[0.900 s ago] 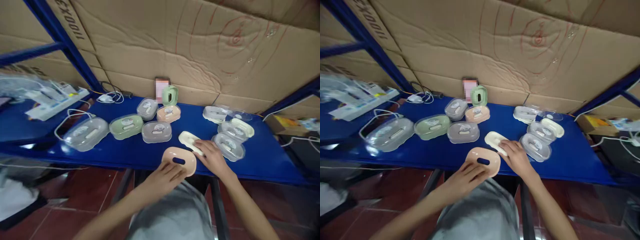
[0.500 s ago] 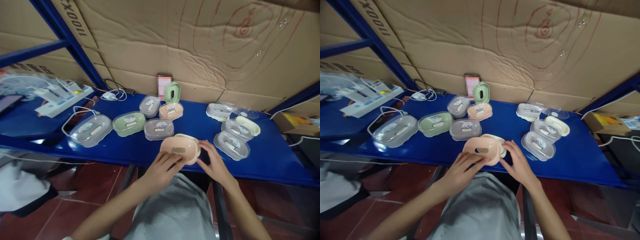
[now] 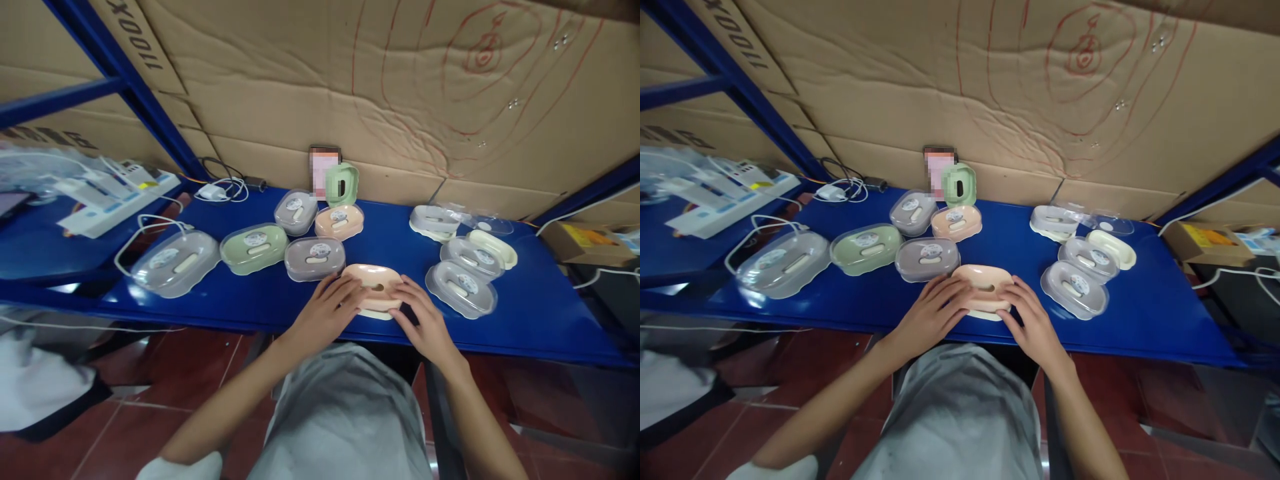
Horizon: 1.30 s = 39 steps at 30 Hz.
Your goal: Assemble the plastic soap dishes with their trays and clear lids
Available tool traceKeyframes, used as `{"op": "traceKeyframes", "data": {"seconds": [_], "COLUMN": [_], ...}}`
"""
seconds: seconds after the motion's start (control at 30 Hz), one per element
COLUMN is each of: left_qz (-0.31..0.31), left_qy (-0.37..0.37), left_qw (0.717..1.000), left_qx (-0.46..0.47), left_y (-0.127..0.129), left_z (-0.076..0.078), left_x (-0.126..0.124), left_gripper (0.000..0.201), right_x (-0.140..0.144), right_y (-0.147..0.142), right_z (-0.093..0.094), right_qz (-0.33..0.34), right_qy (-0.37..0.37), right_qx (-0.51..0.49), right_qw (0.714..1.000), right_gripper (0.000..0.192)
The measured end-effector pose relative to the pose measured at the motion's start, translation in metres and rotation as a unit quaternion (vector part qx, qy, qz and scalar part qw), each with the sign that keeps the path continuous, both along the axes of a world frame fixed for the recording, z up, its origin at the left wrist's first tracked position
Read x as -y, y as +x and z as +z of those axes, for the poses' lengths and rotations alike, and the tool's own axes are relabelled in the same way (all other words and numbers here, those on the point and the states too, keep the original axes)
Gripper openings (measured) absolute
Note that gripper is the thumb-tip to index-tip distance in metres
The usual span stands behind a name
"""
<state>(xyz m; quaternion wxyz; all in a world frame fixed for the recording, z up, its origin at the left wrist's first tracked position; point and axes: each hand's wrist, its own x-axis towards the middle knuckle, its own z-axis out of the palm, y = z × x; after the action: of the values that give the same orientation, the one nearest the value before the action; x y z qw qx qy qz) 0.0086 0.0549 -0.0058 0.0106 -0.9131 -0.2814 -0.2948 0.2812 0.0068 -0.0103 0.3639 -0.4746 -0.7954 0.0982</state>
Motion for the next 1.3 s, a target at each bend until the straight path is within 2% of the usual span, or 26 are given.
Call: {"op": "traceKeyframes", "data": {"seconds": [0.1, 0.23, 0.37, 0.47, 0.53, 0.63, 0.77, 0.87, 0.97, 1.03, 1.1, 1.2, 1.3], "left_qz": [-0.017, -0.042, -0.049, -0.047, -0.044, -0.035, -0.024, -0.021, -0.019, -0.018, -0.02, -0.025, -0.028], "left_qy": [-0.026, -0.066, -0.079, -0.084, -0.082, -0.071, -0.062, -0.056, -0.064, -0.069, -0.069, -0.066, -0.062], "left_qw": [0.999, 0.997, 0.995, 0.995, 0.995, 0.996, 0.997, 0.998, 0.998, 0.997, 0.997, 0.997, 0.998], "left_qx": [0.018, 0.026, 0.021, 0.026, 0.031, 0.035, 0.025, 0.021, 0.02, 0.019, 0.017, 0.015, 0.017], "left_y": [-0.008, -0.015, -0.018, -0.018, -0.017, -0.016, -0.015, -0.016, -0.016, -0.016, -0.017, -0.018, -0.018], "left_z": [-0.006, -0.009, -0.009, -0.01, -0.012, -0.012, -0.009, -0.007, -0.007, -0.008, -0.008, -0.009, -0.009], "left_x": [0.0, 0.003, 0.007, 0.007, 0.007, 0.008, 0.01, 0.011, 0.011, 0.011, 0.01, 0.01, 0.01], "left_gripper": [0.037, 0.035, 0.027, 0.025, 0.023, 0.024, 0.026, 0.025, 0.023, 0.023, 0.023, 0.025, 0.026], "right_x": [0.003, 0.007, 0.012, 0.011, 0.0, -0.044, -0.149, -0.223, -0.264, -0.271, -0.267, -0.25, -0.227], "right_y": [-0.001, -0.004, -0.008, -0.008, -0.007, -0.014, -0.043, -0.069, -0.083, -0.082, -0.074, -0.05, -0.019], "right_z": [-0.002, -0.006, -0.008, 0.0, 0.015, 0.049, 0.089, 0.1, 0.101, 0.101, 0.101, 0.101, 0.092], "right_qz": [0.006, 0.014, 0.009, 0.03, 0.049, 0.042, 0.013, 0.02, 0.035, 0.016, -0.031, -0.106, -0.136], "right_qy": [0.004, 0.029, 0.063, 0.059, 0.052, 0.067, 0.098, 0.104, 0.101, 0.101, 0.102, 0.097, 0.072], "right_qx": [0.032, 0.1, 0.125, 0.131, 0.144, 0.159, 0.188, 0.262, 0.323, 0.341, 0.345, 0.337, 0.336], "right_qw": [0.999, 0.994, 0.99, 0.989, 0.987, 0.984, 0.977, 0.959, 0.94, 0.934, 0.933, 0.93, 0.929], "right_gripper": [0.037, 0.048, 0.038, 0.034, 0.033, 0.039, 0.05, 0.064, 0.069, 0.065, 0.056, 0.04, 0.03]}}
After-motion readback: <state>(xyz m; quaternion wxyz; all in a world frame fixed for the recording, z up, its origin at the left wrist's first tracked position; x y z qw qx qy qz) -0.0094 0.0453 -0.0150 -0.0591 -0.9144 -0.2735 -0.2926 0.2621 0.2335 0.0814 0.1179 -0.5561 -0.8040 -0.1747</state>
